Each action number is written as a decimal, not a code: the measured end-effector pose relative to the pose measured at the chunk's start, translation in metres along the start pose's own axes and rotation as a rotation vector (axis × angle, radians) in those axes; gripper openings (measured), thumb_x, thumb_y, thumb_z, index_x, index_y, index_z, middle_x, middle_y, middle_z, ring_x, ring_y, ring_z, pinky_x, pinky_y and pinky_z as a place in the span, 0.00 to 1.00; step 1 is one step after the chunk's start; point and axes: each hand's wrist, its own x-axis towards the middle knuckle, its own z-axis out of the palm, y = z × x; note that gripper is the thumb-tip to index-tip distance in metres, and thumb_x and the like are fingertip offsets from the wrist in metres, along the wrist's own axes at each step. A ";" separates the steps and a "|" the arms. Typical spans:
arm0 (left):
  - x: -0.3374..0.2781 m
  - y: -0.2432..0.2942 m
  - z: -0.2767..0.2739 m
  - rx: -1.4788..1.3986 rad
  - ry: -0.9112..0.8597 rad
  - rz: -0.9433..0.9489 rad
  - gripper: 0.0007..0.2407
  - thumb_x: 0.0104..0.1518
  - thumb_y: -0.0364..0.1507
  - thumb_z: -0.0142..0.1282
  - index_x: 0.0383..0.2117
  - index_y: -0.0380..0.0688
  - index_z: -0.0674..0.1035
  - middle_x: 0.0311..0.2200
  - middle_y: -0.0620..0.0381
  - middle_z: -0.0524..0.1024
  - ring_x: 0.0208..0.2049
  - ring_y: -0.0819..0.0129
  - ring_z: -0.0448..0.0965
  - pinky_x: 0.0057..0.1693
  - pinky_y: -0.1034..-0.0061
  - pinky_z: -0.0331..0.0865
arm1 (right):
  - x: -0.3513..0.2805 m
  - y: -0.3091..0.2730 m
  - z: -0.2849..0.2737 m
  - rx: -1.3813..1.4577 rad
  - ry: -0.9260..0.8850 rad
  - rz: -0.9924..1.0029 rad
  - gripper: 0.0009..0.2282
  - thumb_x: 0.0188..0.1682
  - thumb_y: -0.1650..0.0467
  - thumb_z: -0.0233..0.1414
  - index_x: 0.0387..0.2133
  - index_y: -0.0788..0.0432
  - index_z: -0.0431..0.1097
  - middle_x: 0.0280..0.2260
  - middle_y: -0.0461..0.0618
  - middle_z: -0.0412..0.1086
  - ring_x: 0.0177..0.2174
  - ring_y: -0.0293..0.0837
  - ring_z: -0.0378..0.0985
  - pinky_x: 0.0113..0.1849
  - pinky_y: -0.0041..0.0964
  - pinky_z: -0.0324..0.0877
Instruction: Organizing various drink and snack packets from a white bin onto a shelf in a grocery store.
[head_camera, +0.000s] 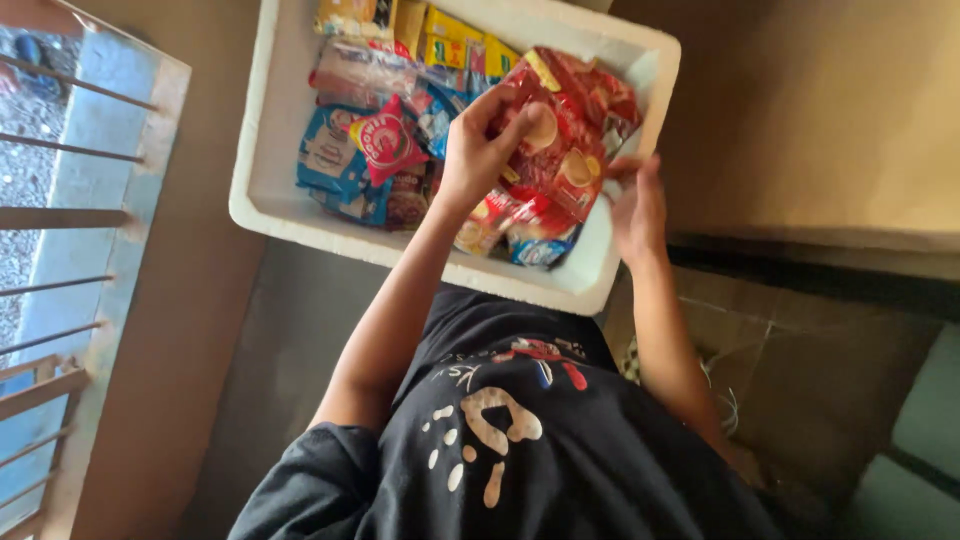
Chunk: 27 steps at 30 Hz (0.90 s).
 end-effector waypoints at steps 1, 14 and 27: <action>0.011 -0.013 0.001 0.005 0.008 0.014 0.11 0.60 0.32 0.64 0.39 0.37 0.80 0.26 0.62 0.76 0.28 0.81 0.71 0.35 0.80 0.71 | -0.001 -0.006 0.021 0.002 -0.015 -0.008 0.20 0.57 0.54 0.50 0.47 0.58 0.66 0.45 0.49 0.70 0.49 0.44 0.73 0.54 0.44 0.68; -0.020 -0.155 -0.024 -0.277 -0.600 -0.426 0.23 0.60 0.38 0.62 0.58 0.37 0.75 0.45 0.57 0.79 0.43 0.74 0.77 0.52 0.75 0.72 | 0.072 -0.070 0.086 0.093 -0.078 0.022 0.20 0.57 0.65 0.55 0.60 0.60 0.65 0.56 0.48 0.71 0.53 0.43 0.75 0.56 0.42 0.72; -0.061 -0.129 -0.012 0.408 -0.043 0.339 0.11 0.41 0.31 0.71 0.26 0.40 0.84 0.39 0.50 0.80 0.41 0.52 0.79 0.50 0.67 0.72 | 0.139 -0.012 -0.032 -0.499 -0.067 -0.359 0.30 0.60 0.73 0.56 0.69 0.61 0.43 0.66 0.55 0.56 0.64 0.47 0.61 0.65 0.43 0.57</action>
